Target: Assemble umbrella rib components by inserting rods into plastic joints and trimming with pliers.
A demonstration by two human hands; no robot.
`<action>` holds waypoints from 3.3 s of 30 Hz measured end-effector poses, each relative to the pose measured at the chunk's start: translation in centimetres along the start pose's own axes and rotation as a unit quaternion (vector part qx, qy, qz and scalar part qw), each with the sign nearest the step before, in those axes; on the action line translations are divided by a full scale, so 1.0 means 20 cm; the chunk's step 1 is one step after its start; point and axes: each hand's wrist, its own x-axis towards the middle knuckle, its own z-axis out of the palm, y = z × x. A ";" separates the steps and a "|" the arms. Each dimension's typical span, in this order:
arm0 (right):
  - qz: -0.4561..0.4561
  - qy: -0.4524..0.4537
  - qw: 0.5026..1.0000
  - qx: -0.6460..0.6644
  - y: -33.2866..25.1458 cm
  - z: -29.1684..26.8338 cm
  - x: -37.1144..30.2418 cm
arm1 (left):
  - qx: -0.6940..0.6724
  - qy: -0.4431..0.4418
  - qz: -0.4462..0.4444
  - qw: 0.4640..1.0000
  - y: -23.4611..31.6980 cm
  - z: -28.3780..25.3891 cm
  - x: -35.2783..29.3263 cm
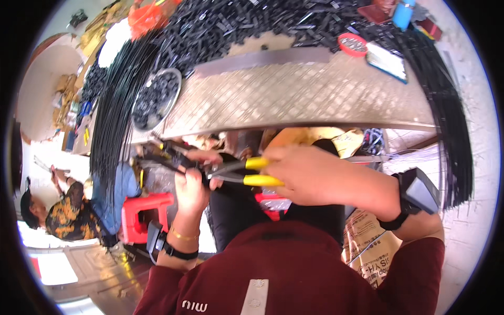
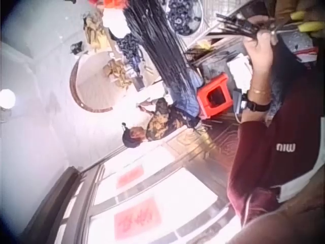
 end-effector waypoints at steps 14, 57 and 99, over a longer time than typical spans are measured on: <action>0.037 -0.026 0.998 0.051 -0.02 -0.03 -0.13 | 0.000 -0.155 -0.058 0.986 0.00 0.07 0.01; 0.190 -0.175 0.587 0.767 -0.03 0.26 -0.15 | -0.028 -0.142 0.047 0.988 -0.10 0.05 0.11; 0.079 0.032 0.979 -0.185 -0.07 -0.12 -0.02 | 0.092 0.040 0.000 0.995 -0.12 0.16 0.15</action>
